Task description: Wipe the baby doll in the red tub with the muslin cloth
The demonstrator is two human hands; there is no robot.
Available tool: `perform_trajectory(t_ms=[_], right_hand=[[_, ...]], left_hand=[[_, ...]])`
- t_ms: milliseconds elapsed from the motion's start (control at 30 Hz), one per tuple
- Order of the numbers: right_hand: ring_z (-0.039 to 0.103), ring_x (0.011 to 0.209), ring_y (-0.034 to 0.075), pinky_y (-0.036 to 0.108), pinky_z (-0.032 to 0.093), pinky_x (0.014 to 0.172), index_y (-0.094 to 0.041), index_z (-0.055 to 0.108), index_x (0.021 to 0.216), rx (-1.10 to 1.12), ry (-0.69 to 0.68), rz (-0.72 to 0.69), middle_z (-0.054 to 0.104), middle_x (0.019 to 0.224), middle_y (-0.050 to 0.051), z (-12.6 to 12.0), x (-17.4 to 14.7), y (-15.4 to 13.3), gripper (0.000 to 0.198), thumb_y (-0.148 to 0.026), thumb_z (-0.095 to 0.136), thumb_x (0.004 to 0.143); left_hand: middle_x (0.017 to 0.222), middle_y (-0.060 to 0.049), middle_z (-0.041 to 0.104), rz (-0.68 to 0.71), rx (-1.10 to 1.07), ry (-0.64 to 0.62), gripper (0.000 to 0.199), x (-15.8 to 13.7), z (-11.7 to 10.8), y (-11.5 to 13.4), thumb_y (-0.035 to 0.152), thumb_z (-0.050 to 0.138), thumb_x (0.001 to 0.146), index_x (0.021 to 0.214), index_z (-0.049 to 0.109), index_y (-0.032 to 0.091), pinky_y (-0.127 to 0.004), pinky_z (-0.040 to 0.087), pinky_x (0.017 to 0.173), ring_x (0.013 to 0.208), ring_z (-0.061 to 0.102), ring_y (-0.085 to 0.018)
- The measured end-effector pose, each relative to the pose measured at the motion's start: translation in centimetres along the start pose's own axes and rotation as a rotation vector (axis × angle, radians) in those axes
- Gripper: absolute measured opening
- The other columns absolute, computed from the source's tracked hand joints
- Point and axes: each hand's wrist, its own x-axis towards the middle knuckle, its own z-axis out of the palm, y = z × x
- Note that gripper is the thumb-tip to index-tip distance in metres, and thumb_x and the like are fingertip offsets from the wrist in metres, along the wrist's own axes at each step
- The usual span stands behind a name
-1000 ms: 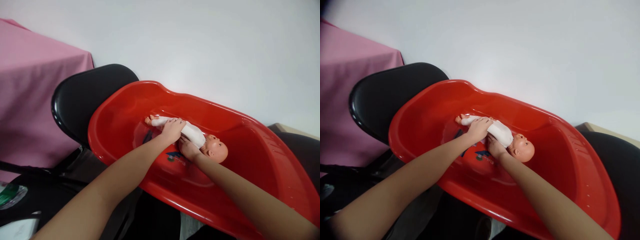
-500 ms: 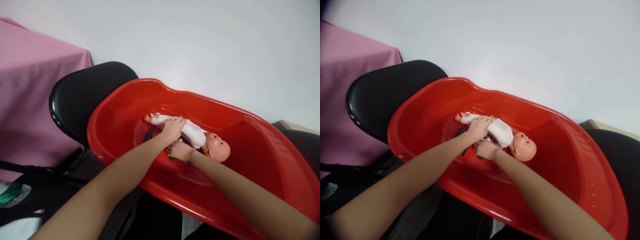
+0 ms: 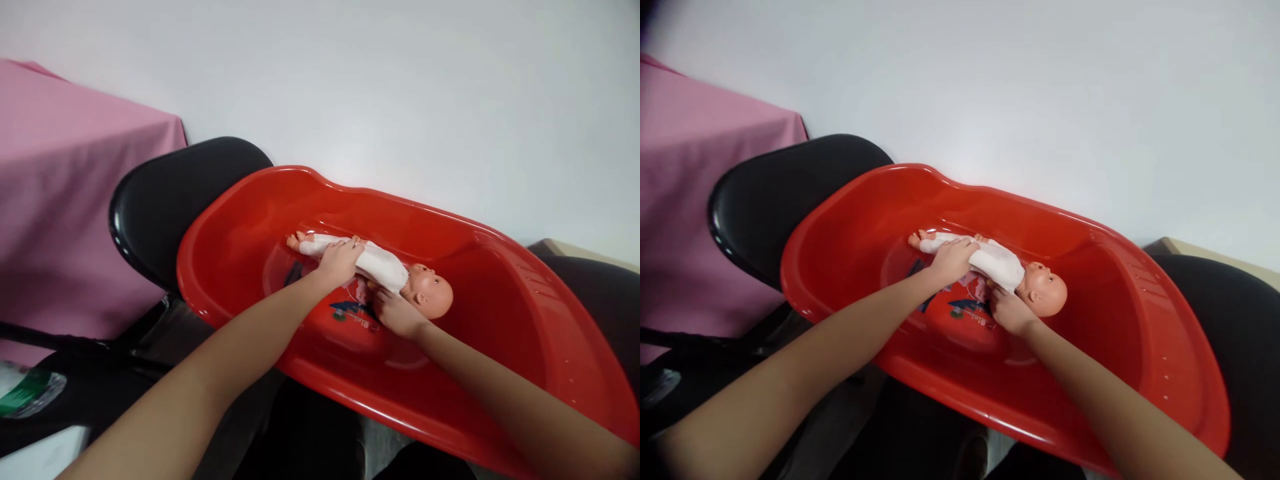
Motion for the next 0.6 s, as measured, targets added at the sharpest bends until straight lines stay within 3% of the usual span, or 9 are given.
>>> perform_trajectory(t_ms=[100,267,400,600], right_hand=[[0.066,0.119,0.033,0.054,0.039,0.118,-0.015,0.084,0.1,-0.048,-0.07,-0.008,0.078,0.104,0.018,-0.5,-3.1,0.5,0.041,0.004,0.048,0.091],[0.063,0.115,0.029,0.047,0.042,0.113,-0.017,0.08,0.107,-0.008,0.046,-0.127,0.075,0.112,0.015,-4.5,-4.1,1.0,0.035,-0.011,0.045,0.106],[0.063,0.115,0.029,0.049,0.045,0.107,-0.016,0.074,0.127,0.039,0.063,0.048,0.07,0.123,0.016,-6.6,-4.7,1.9,0.034,-0.011,0.049,0.105],[0.065,0.12,0.032,0.048,0.046,0.108,-0.018,0.081,0.102,0.166,-0.099,0.212,0.074,0.117,0.017,-5.9,-7.9,2.4,0.015,-0.014,0.071,0.092]], left_hand=[[0.134,-0.011,0.069,-0.01,-0.006,-0.004,0.033,-0.2,0.3,-0.1,0.015,0.049,0.103,0.13,0.067,0.018,-0.041,0.05,0.104,0.121,0.065,-0.027],[0.126,-0.01,0.071,-0.046,0.016,-0.047,0.028,-0.7,0.7,-0.5,0.015,0.054,0.099,0.122,0.07,0.02,-0.04,0.052,0.101,0.117,0.067,-0.027],[0.123,-0.01,0.072,-0.044,0.03,-0.1,0.023,-1.3,0.6,-0.7,0.021,0.055,0.101,0.117,0.07,0.019,-0.041,0.052,0.101,0.115,0.068,-0.028],[0.115,-0.015,0.074,0.019,0.11,-0.128,0.023,-2.9,0.8,-0.5,0.015,0.052,0.1,0.115,0.07,0.014,-0.04,0.054,0.093,0.106,0.072,-0.029]])
